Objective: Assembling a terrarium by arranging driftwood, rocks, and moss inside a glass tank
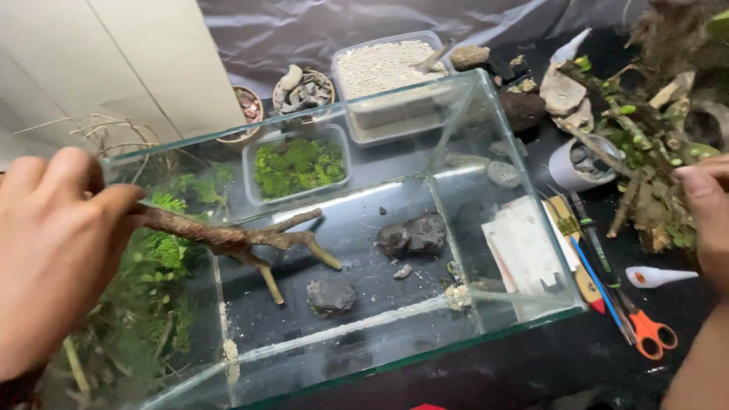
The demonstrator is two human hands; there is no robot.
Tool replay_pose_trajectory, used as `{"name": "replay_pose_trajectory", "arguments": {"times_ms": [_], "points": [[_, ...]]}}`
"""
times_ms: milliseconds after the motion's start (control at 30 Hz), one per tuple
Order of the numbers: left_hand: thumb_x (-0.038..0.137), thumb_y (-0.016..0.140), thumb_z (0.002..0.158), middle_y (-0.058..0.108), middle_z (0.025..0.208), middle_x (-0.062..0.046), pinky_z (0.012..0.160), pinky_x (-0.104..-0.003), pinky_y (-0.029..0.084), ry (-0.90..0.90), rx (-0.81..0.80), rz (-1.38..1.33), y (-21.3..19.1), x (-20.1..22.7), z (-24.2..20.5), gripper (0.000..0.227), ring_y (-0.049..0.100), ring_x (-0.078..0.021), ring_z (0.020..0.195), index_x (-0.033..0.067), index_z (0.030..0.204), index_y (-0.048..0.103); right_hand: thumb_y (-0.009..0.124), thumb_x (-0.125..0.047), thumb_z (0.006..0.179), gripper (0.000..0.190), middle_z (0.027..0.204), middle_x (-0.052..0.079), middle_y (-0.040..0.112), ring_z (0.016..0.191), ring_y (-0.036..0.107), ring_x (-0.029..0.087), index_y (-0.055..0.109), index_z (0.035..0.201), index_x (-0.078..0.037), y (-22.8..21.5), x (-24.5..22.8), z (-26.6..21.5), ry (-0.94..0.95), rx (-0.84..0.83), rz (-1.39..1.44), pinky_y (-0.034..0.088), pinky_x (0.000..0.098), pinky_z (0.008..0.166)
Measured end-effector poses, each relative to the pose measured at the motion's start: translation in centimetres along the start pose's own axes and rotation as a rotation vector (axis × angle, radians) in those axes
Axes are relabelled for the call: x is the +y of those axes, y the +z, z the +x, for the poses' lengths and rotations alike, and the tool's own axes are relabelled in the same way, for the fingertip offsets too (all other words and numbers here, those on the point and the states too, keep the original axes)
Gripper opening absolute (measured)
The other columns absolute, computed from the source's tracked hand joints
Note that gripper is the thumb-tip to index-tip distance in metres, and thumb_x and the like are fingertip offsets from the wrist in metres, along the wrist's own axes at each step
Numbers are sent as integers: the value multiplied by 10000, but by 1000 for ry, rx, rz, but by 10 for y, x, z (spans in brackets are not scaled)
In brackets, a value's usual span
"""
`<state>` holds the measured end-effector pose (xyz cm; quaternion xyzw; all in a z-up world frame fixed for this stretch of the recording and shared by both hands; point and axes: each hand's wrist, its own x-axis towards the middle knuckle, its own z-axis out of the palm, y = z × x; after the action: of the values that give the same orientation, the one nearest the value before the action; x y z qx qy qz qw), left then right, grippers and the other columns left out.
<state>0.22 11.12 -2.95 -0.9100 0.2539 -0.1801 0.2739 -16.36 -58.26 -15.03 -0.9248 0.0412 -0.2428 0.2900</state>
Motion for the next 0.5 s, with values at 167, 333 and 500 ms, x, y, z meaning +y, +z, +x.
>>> {"name": "replay_pose_trajectory", "arguments": {"times_ms": [167, 333, 500], "points": [[172, 733, 998, 548, 1165, -254, 991, -445, 463, -78, 77, -622, 10, 3, -13, 323, 569, -359, 1020, 14, 1280, 724, 687, -76, 1133, 93, 1225, 150, 694, 1038, 652, 269, 708, 1202, -17, -10, -79, -3, 121, -164, -247, 513, 369, 853], [117, 760, 897, 593, 1224, -277, 991, -462, 468, -127, 65, -872, -39, 31, -17, 490, 598, -376, 980, -39, 1357, 697, 660, -379, 921, 298, 1200, -29, 728, 1077, 703, 254, 723, 1176, -238, 45, -102, -58, 347, -455, -449, 534, 429, 873], [150, 803, 834, 579, 1294, -266, 1072, -454, 482, -113, 86, -877, -65, 54, -16, 492, 601, -359, 1144, 4, 1298, 730, 683, -513, 753, 592, 1363, -15, 619, 1192, 570, 295, 684, 1267, -218, 98, -106, -107, 81, -252, -638, 402, 461, 914]]}}
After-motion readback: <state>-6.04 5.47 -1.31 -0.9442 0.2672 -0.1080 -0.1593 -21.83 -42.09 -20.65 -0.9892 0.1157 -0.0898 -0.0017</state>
